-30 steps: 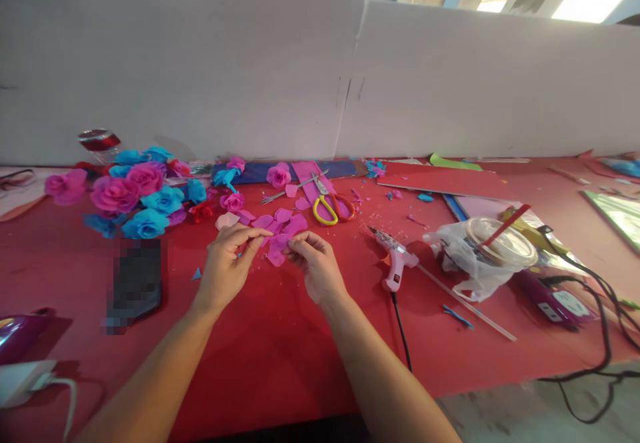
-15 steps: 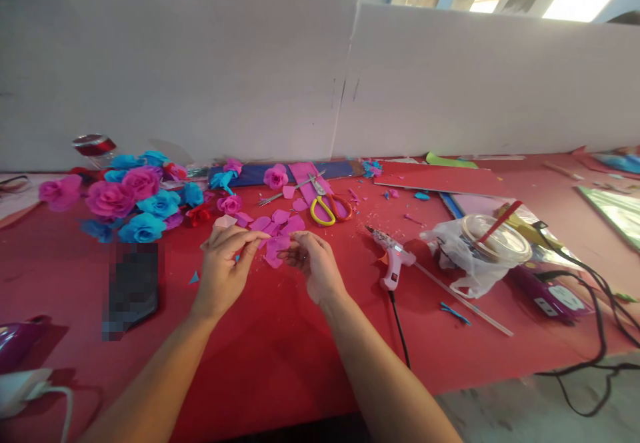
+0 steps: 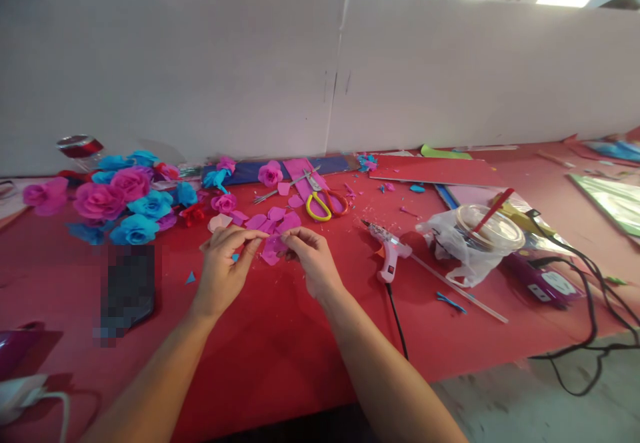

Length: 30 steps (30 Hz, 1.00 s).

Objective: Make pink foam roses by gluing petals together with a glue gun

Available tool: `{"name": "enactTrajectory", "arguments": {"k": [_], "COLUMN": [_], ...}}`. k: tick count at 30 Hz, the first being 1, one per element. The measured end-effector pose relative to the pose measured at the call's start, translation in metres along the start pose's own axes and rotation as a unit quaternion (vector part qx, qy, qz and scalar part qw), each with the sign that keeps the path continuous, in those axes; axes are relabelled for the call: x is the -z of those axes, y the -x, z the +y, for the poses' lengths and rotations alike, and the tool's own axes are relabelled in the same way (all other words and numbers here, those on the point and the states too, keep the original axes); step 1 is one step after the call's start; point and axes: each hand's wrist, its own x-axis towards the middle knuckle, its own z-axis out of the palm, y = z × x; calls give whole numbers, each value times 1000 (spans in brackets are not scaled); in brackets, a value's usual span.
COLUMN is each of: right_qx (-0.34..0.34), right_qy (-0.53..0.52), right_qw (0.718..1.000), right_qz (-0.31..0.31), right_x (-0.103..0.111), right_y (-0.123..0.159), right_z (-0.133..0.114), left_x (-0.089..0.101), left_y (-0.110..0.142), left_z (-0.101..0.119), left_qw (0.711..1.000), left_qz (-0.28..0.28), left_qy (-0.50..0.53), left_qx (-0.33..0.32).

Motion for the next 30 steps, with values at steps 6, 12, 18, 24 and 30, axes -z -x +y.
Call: {"name": "enactTrajectory", "arguments": {"k": [6,12,18,24,30], "right_qx": [26,70,91,103,123], "right_qy": [35,105,118,144,185], "right_qw": [999,992,989,984,974], "right_qz": [4,-24,-21,-27,-52], "right_x": [0,3,2,5,7], "right_y": [1,0,0,-3,-3], "right_z": [-3,-6,-6,-6,-7], "left_x": [0,2,3,12,26], "left_y": [-1,-2,-5,-17,-33], "left_z": [-1,-2,-3,-5,-7], "left_qw": [1000,999,997,987,928], "left_qz": [-27,-50,-65,-118,-258], "left_qy": [-3,3,38,109,226], "left_qx": [1,-2,-14,-26,146]}}
